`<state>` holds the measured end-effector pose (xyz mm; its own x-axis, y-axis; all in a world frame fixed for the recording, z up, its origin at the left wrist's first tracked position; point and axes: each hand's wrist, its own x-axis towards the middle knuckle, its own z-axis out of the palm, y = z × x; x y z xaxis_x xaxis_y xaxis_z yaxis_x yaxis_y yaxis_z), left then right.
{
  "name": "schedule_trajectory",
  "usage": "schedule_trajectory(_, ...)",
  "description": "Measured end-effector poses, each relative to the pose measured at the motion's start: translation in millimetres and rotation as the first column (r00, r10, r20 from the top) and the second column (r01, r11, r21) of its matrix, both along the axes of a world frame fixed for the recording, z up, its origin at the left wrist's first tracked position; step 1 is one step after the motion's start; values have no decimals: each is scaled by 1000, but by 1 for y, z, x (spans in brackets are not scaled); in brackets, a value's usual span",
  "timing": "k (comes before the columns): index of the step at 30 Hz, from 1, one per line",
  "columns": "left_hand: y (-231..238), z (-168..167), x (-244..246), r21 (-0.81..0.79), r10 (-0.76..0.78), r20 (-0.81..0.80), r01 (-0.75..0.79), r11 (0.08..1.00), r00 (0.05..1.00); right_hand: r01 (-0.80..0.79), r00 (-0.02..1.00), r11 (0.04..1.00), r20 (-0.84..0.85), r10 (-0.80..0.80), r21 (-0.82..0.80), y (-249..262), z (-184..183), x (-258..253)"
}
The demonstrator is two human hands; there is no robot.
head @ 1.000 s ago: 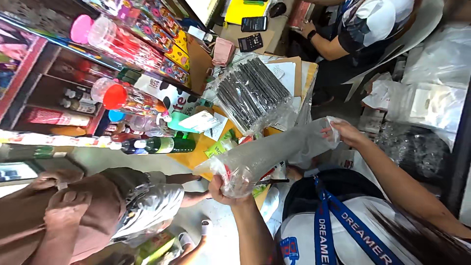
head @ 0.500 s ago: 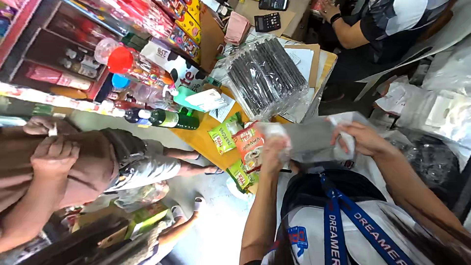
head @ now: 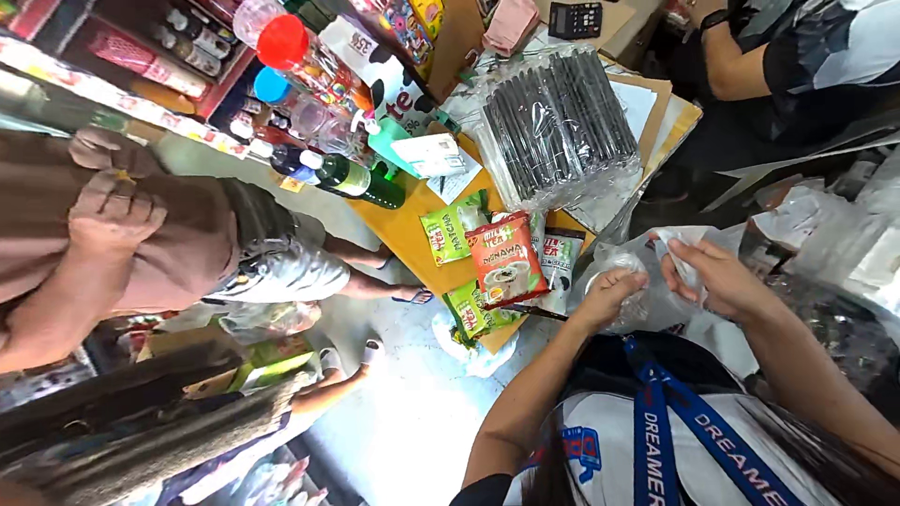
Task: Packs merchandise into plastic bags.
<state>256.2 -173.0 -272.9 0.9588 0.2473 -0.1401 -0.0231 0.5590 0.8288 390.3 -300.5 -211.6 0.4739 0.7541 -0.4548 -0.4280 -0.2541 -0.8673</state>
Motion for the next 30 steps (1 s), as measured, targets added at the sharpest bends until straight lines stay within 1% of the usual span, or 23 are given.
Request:
schedule_trajectory(3, 5, 25, -5, -140, 61, 83, -49, 989, 995, 100, 988, 995, -121, -95, 32, 6, 13, -14)
schedule_trajectory(5, 11, 29, -11, -176, 110, 95, -92, 980, 989, 131, 976, 985, -190, -108, 111, 6, 27, -21)
schedule_trajectory(6, 15, 22, -14, -132, 116, 72, -106, 986, 991, 139, 974, 977, -203, -105, 164, 4, 36, -21)
schedule_trajectory(7, 18, 10, -17, -8, 93, 18, -92, 996, 996, 149, 975, 966, -193, -109, 209, 2, 45, -19)
schedule_trajectory(8, 22, -4, -21, 189, 34, -75, -19, 982, 997, 163, 978, 958, -163, -127, 236, -1, 53, -15)
schedule_trajectory(9, 25, -18, -26, 383, -50, -214, 131, 915, 975, 179, 980, 954, -128, -152, 242, -4, 57, -10)
schedule_trajectory(10, 27, -28, -31, 501, -133, -371, 318, 805, 919, 191, 980, 954, -98, -173, 230, -6, 57, -6)
schedule_trajectory(11, 29, -35, -34, 544, -192, -495, 475, 692, 847, 194, 980, 957, -86, -179, 217, -9, 54, -3)
schedule_trajectory(12, 30, -38, -34, 549, -227, -579, 580, 601, 783, 168, 985, 965, -74, -156, 202, -11, 51, 0)
schedule_trajectory(13, 34, -37, -33, 534, -253, -640, 657, 532, 725, 131, 991, 973, -63, -121, 188, -13, 48, 1)
schedule_trajectory(15, 46, -29, -30, 508, -279, -716, 752, 421, 640, 69, 997, 984, -37, -64, 162, -16, 42, 0)
schedule_trajectory(16, 54, -23, -26, 512, -272, -735, 772, 377, 621, 52, 999, 987, -18, -50, 154, -18, 42, 1)
schedule_trajectory(17, 65, -12, -20, 535, -242, -742, 769, 349, 626, 40, 999, 988, 6, -41, 146, -20, 42, 4)
schedule_trajectory(18, 77, 1, -14, 580, -179, -730, 737, 347, 660, 26, 999, 991, 32, -31, 134, -22, 43, 7)
schedule_trajectory(19, 90, 14, -9, 645, -83, -692, 667, 372, 717, 11, 998, 994, 58, -17, 113, -25, 45, 11)
schedule_trajectory(21, 116, 35, 0, 784, 178, -557, 442, 436, 811, -14, 992, 999, 126, 8, 51, -32, 49, 19)
schedule_trajectory(22, 130, 40, 6, 844, 328, -466, 302, 443, 822, -24, 986, 1000, 166, 22, 16, -36, 50, 24)
schedule_trajectory(24, 158, 38, 23, 889, 566, -348, 70, 453, 747, -30, 974, 999, 223, 35, -27, -40, 51, 32)
schedule_trajectory(25, 171, 31, 35, 883, 635, -338, 0, 470, 694, -42, 970, 999, 240, 48, -32, -41, 52, 34)
schedule_trajectory(26, 183, 19, 45, 854, 653, -386, -14, 519, 652, -52, 967, 998, 250, 58, -31, -42, 53, 35)
schedule_trajectory(27, 192, 6, 54, 817, 636, -447, -3, 577, 629, -57, 965, 998, 255, 59, -13, -42, 52, 35)
schedule_trajectory(28, 198, -8, 60, 783, 608, -496, 16, 622, 620, -64, 962, 998, 267, 57, 16, -43, 51, 36)
schedule_trajectory(30, 201, -19, 65, 735, 573, -539, 11, 678, 617, -85, 950, 992, 307, 52, 98, -49, 46, 39)
